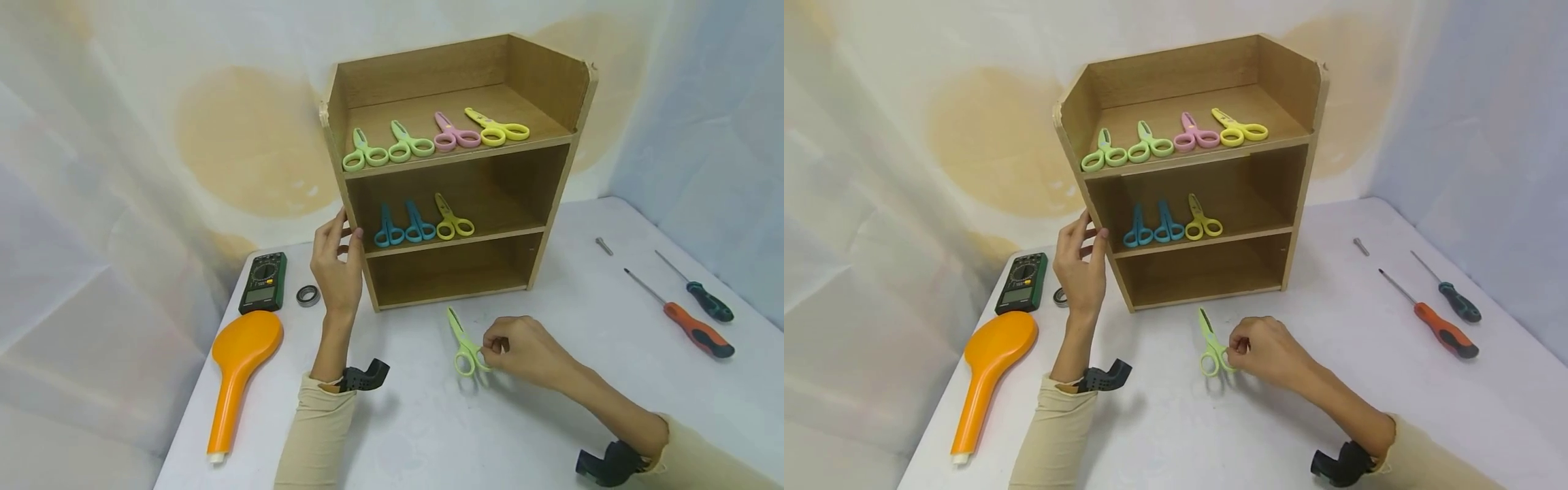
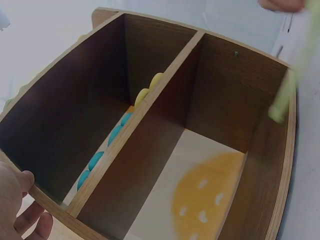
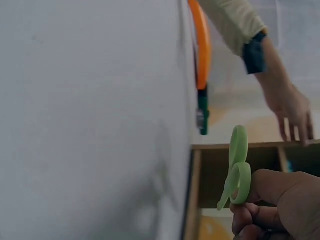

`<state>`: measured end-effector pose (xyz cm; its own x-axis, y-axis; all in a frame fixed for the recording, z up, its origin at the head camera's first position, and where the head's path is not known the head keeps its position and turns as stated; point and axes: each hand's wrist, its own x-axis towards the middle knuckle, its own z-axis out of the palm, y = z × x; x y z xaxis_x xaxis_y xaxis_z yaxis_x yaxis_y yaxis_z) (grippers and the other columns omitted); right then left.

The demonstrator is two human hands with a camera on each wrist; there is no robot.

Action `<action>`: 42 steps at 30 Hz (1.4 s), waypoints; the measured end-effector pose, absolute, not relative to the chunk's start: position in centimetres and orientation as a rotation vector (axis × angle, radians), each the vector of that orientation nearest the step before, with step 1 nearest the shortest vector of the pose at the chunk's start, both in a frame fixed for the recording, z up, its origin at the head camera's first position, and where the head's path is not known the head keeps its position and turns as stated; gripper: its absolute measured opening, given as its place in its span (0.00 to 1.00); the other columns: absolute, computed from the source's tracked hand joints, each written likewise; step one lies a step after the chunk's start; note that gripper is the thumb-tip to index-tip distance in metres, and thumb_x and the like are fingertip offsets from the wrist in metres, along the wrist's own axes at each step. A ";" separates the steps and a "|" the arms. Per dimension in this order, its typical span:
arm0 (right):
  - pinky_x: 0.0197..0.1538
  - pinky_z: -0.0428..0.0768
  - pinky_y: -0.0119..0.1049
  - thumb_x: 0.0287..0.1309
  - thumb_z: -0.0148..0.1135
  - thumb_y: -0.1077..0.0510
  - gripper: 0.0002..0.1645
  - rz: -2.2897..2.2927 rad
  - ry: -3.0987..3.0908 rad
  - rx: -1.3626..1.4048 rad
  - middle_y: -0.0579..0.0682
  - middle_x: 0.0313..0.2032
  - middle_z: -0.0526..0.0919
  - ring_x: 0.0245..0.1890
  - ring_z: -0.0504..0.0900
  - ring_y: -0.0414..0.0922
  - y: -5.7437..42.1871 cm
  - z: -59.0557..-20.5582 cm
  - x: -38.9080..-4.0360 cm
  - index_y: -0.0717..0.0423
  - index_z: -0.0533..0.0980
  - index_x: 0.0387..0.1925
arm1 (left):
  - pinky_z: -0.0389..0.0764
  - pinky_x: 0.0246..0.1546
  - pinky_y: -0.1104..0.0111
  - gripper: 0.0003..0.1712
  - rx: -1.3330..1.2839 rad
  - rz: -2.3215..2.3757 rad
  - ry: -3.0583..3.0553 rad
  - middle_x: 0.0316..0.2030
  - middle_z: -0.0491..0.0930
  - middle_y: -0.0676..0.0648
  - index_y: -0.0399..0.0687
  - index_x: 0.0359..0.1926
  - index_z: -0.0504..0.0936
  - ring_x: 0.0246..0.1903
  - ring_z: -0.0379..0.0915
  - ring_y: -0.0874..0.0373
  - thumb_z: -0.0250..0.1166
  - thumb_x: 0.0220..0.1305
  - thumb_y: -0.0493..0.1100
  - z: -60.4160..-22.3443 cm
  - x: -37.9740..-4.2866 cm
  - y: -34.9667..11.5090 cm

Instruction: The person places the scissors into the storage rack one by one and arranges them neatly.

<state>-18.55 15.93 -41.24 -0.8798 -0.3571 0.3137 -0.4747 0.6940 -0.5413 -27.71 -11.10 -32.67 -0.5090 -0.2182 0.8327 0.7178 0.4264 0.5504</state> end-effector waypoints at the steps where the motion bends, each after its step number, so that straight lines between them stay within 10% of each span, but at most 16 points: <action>1: 0.25 0.74 0.29 0.48 0.70 0.66 0.11 0.947 -2.706 0.680 0.34 0.22 0.74 0.24 0.73 0.35 16.3 -40.6 -18.4 0.47 0.81 0.23 | 0.81 0.37 0.65 0.24 -0.431 -1.241 -1.736 0.47 0.77 0.33 0.29 0.61 0.77 0.45 0.79 0.41 0.65 0.64 0.26 -32.8 -27.8 -11.1; 12: 0.26 0.75 0.30 0.48 0.73 0.67 0.09 0.796 -2.569 0.736 0.37 0.23 0.77 0.26 0.74 0.38 18.6 -32.5 -20.1 0.50 0.84 0.27 | 0.83 0.37 0.58 0.25 -0.438 -1.252 -1.749 0.50 0.78 0.44 0.48 0.66 0.77 0.47 0.80 0.56 0.66 0.69 0.39 -35.2 -30.8 -12.8; 26: 0.26 0.71 0.37 0.55 0.66 0.66 0.05 0.511 -2.710 0.645 0.51 0.22 0.81 0.23 0.74 0.47 18.7 -25.7 -30.8 0.64 0.85 0.31 | 0.81 0.36 0.69 0.24 -0.402 -1.217 -1.744 0.47 0.77 0.34 0.31 0.62 0.77 0.44 0.80 0.43 0.65 0.64 0.26 -33.7 -28.3 -12.1; 42: 0.27 0.75 0.41 0.65 0.60 0.61 0.09 0.214 -2.981 0.476 0.52 0.24 0.78 0.25 0.75 0.49 18.8 -26.7 -33.7 0.63 0.83 0.34 | 0.83 0.35 0.56 0.25 -0.431 -1.232 -1.744 0.50 0.78 0.40 0.40 0.65 0.77 0.46 0.80 0.50 0.67 0.67 0.34 -35.6 -30.7 -13.0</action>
